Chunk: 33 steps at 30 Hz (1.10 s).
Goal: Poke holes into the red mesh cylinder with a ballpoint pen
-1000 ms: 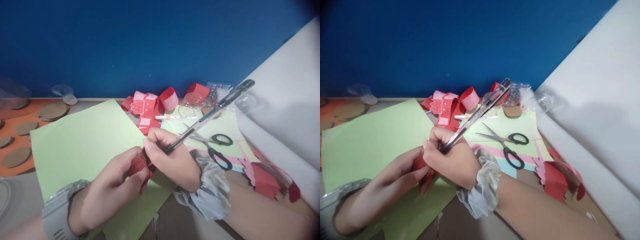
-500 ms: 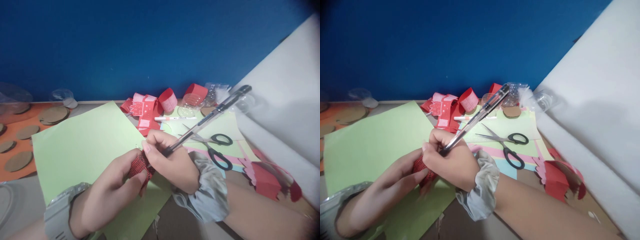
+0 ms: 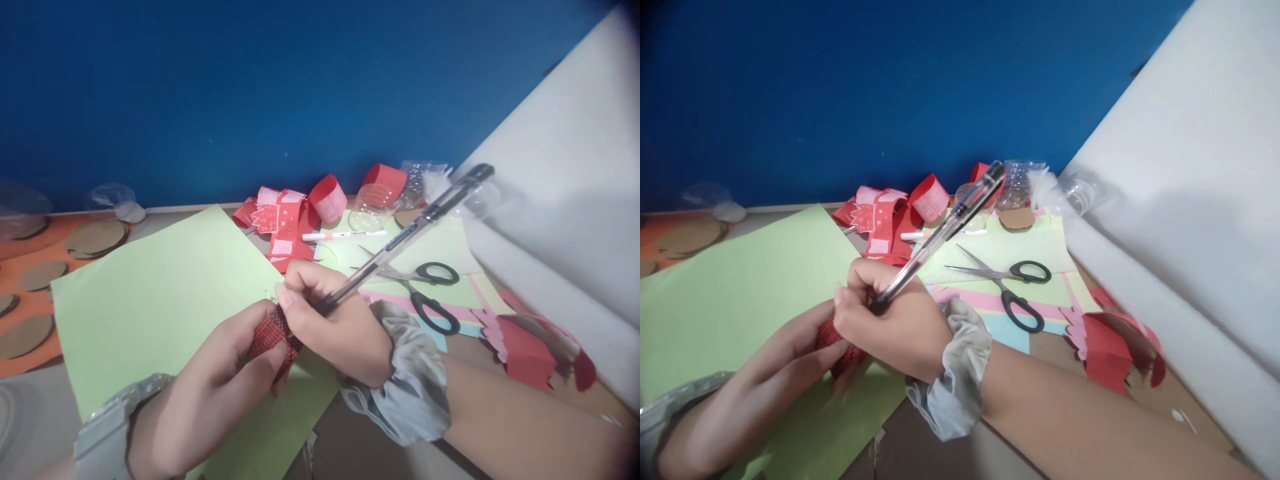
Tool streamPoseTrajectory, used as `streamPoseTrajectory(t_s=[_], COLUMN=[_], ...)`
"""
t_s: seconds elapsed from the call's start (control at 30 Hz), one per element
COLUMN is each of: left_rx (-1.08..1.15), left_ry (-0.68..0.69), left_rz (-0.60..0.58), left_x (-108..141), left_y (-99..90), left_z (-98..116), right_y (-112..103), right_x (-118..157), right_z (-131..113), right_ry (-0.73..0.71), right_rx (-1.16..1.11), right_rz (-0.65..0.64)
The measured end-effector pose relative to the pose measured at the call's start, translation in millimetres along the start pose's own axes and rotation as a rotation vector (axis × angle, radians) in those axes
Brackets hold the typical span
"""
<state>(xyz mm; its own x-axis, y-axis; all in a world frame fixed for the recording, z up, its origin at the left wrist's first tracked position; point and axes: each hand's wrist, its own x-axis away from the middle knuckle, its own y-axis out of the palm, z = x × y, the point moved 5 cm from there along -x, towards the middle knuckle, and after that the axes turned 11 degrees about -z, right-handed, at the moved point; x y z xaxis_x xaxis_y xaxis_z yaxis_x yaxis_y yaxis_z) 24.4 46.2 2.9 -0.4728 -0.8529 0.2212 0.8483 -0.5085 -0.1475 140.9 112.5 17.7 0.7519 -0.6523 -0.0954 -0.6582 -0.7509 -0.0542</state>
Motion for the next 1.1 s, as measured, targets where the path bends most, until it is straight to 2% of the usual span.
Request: streamPoseTrajectory(t_s=[0.27, 0.6, 0.77, 1.1], left_rx=[-0.032, -0.025, -0.028, -0.019], left_ry=[0.011, 0.021, 0.016, 0.022], left_rz=[0.009, 0.007, -0.012, -0.019], left_x=[1.1, -1.7, -1.2, 0.8], left_y=[-1.4, -0.3, 0.0, -0.5], left_z=[3.3, 4.0, 1.8, 3.8], right_y=[0.4, -1.0, -0.1, -1.8], right_x=[0.9, -0.3, 0.0, -0.5], right_z=[-1.1, -1.8, -2.4, -1.7], right_ry=[0.051, -0.004, 0.049, 0.026], right_rx=[-0.014, 0.021, 0.023, 0.020], right_rz=[-0.002, 0.002, 0.000, 0.001])
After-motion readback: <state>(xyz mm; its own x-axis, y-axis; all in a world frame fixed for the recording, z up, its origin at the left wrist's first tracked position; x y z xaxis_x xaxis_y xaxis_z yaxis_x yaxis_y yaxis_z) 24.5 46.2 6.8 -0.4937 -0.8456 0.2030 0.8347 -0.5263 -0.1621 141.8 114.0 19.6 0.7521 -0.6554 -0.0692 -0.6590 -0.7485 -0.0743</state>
